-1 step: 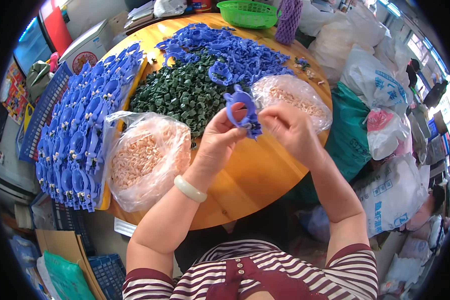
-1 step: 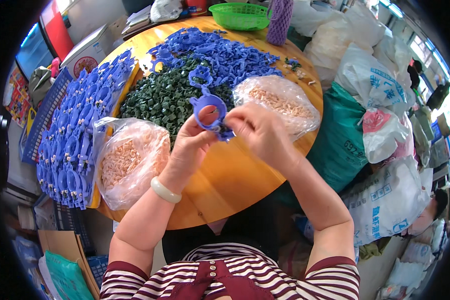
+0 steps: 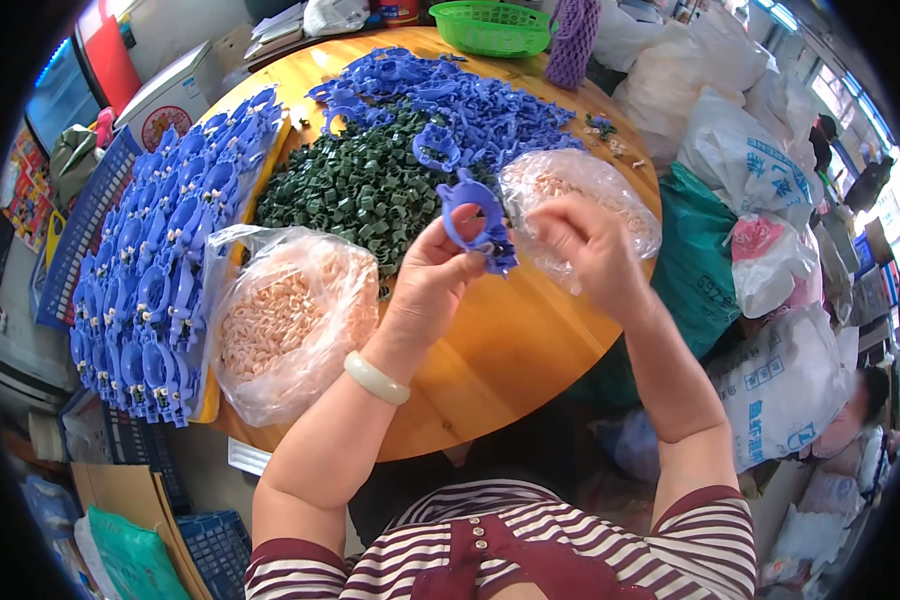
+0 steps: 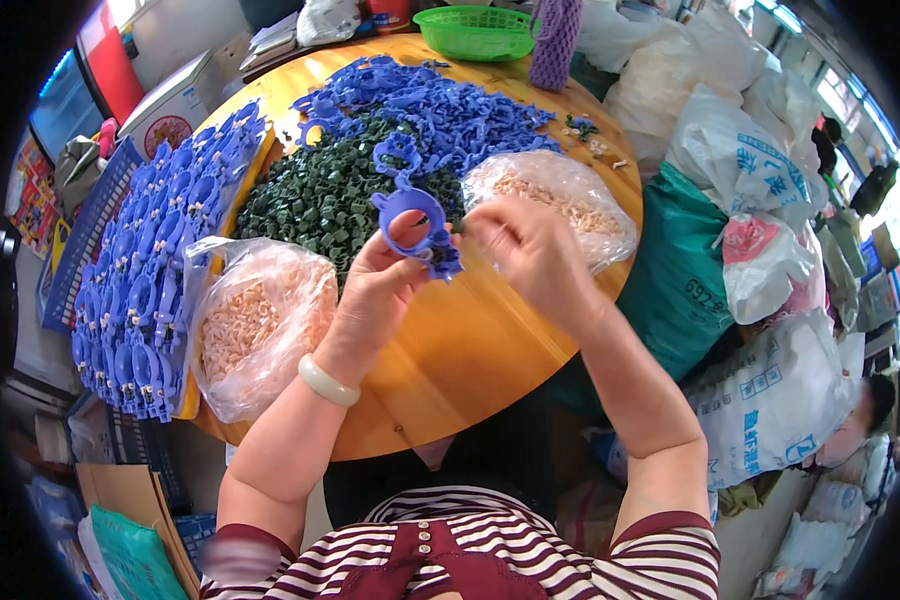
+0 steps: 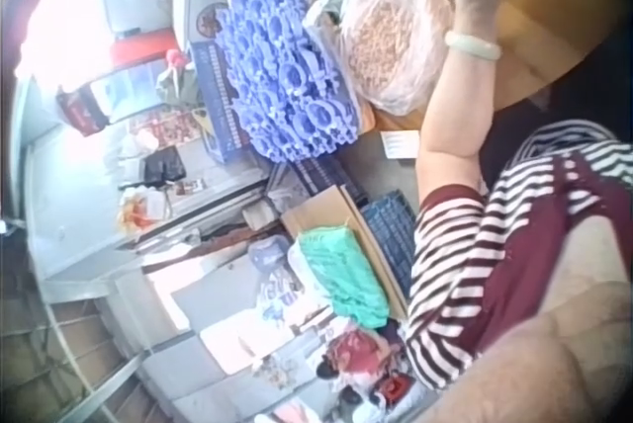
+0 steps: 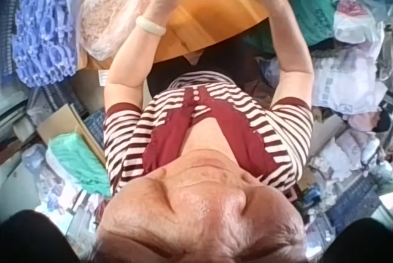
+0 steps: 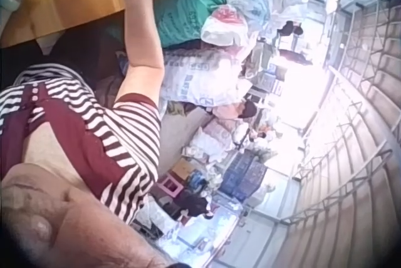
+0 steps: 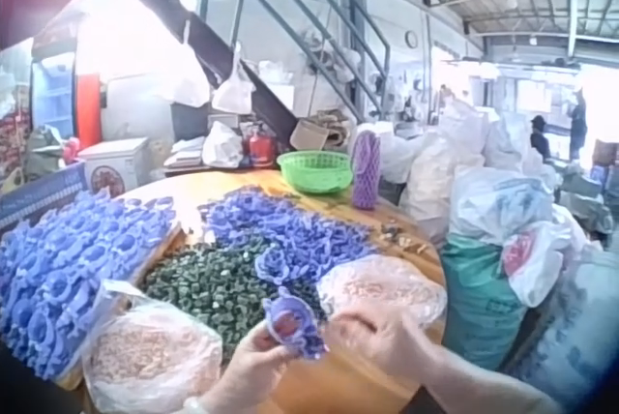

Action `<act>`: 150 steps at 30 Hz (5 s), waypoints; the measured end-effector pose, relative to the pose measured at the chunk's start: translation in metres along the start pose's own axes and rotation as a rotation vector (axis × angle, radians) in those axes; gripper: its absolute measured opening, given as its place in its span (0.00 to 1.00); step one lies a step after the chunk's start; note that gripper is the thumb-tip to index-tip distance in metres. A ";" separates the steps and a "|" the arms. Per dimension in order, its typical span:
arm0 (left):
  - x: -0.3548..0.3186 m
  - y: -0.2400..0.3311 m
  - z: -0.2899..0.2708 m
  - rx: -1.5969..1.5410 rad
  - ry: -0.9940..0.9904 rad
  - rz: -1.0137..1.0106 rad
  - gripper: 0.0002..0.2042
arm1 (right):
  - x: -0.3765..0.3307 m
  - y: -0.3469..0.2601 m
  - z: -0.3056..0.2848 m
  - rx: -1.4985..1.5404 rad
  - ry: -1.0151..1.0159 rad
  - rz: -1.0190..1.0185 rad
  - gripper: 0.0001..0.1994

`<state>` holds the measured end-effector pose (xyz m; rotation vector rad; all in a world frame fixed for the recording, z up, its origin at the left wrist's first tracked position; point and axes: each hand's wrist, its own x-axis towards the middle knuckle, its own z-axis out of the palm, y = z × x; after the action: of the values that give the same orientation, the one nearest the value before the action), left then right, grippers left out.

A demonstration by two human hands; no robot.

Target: The person assembles blue plastic housings by hand, inserting pink plastic pins and green plastic components into them.

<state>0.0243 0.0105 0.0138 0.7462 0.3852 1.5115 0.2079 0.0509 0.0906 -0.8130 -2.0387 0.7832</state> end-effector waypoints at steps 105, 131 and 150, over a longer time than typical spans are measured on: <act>-0.001 0.003 0.004 0.041 -0.072 -0.047 0.27 | -0.012 0.013 0.024 -0.100 0.099 -0.222 0.05; -0.004 0.002 0.007 0.129 -0.074 -0.004 0.27 | -0.017 0.011 0.025 -0.020 0.053 -0.064 0.02; -0.006 0.002 0.011 0.210 -0.081 0.022 0.27 | -0.024 0.007 0.034 0.287 0.121 0.265 0.04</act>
<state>0.0300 0.0021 0.0220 0.9767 0.4811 1.4710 0.1936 0.0285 0.0579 -0.9486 -1.6822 1.1169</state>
